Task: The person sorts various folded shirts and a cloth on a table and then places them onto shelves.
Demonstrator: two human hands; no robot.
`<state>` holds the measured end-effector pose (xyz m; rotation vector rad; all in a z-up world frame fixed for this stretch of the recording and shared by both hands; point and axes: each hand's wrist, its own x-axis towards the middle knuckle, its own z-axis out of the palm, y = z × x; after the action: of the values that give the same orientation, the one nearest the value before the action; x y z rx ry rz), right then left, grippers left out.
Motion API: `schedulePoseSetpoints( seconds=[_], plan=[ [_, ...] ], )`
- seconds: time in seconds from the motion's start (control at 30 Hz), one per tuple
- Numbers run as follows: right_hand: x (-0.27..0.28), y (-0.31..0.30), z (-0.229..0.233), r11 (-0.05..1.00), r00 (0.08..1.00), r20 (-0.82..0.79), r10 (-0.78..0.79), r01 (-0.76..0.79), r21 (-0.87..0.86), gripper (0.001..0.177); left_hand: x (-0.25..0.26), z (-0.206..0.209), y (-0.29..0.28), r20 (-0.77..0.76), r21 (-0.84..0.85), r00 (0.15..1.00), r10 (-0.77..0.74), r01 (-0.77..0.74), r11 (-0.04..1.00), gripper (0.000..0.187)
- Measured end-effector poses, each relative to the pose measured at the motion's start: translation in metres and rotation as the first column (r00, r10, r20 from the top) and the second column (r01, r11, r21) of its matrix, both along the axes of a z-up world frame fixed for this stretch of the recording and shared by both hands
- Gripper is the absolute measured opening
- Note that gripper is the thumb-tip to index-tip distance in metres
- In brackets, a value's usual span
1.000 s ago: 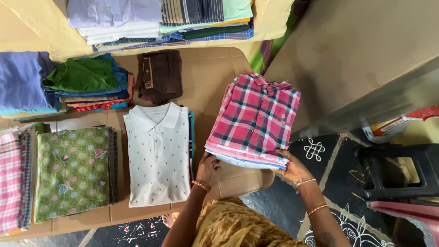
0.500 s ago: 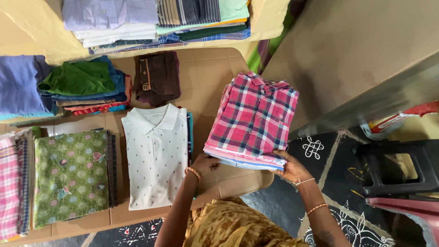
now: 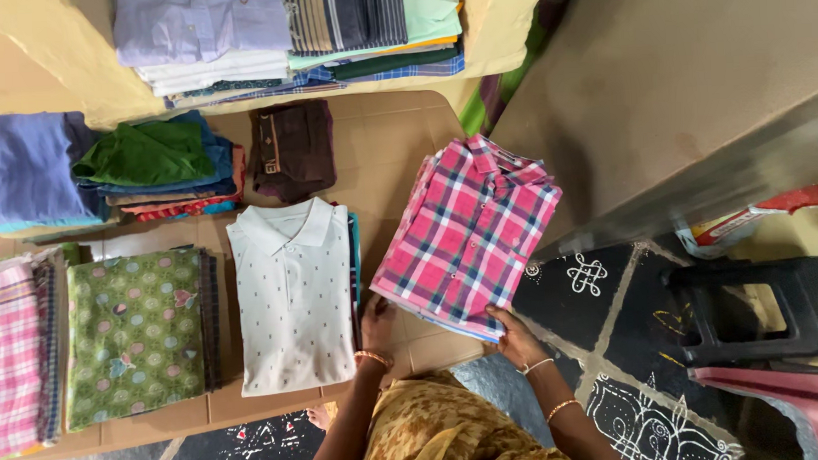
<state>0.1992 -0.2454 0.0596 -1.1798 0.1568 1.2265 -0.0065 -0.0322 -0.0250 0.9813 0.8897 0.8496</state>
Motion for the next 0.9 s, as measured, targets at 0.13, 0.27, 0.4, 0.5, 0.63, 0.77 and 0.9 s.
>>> schedulePoseSetpoints(
  seconds=[0.13, 0.27, 0.4, 0.5, 0.63, 0.77, 0.9],
  plan=[
    [-0.003, 0.000, 0.008, 0.999, 0.999, 0.053, 0.007, -0.004, -0.045, 0.019, 0.003, 0.023, -0.028, 0.073, -0.625, 0.994, 0.081, -0.018, 0.780, 0.075],
    [-0.005, -0.001, 0.010, 0.997, 0.991, 0.118, 0.068, -0.064, -0.032, 0.022, 0.013, 0.045, -0.045, 0.053, -0.677, 0.998, 0.014, 0.025, 0.736, 0.083],
    [-0.009, 0.002, 0.015, 0.999, 0.994, 0.107, 0.018, -0.013, -0.049, 0.028, 0.025, 0.054, -0.045, -0.016, -0.661, 0.999, -0.030, 0.012, 0.750, 0.083],
    [-0.015, 0.004, 0.019, 0.999, 0.997, 0.066, 0.036, -0.034, -0.030, 0.040, 0.041, 0.045, -0.039, -0.062, -0.492, 0.990, -0.129, 0.082, 0.866, 0.078],
    [-0.021, 0.005, 0.039, 0.983, 0.998, 0.028, 0.051, -0.045, -0.176, 0.059, 0.073, 0.038, -0.049, -0.021, -0.204, 0.997, 0.074, -0.076, 0.976, 0.068],
    [-0.024, 0.005, 0.051, 0.989, 0.999, 0.004, 0.036, -0.035, -0.144, 0.065, 0.092, 0.049, -0.059, -0.030, -0.237, 0.990, 0.140, -0.143, 0.961, 0.068],
    [-0.015, 0.000, 0.046, 0.991, 0.995, -0.008, 0.096, -0.096, -0.097, 0.070, 0.090, 0.056, -0.071, -0.115, -0.098, 0.981, 0.153, -0.165, 0.981, 0.064]
  ],
)
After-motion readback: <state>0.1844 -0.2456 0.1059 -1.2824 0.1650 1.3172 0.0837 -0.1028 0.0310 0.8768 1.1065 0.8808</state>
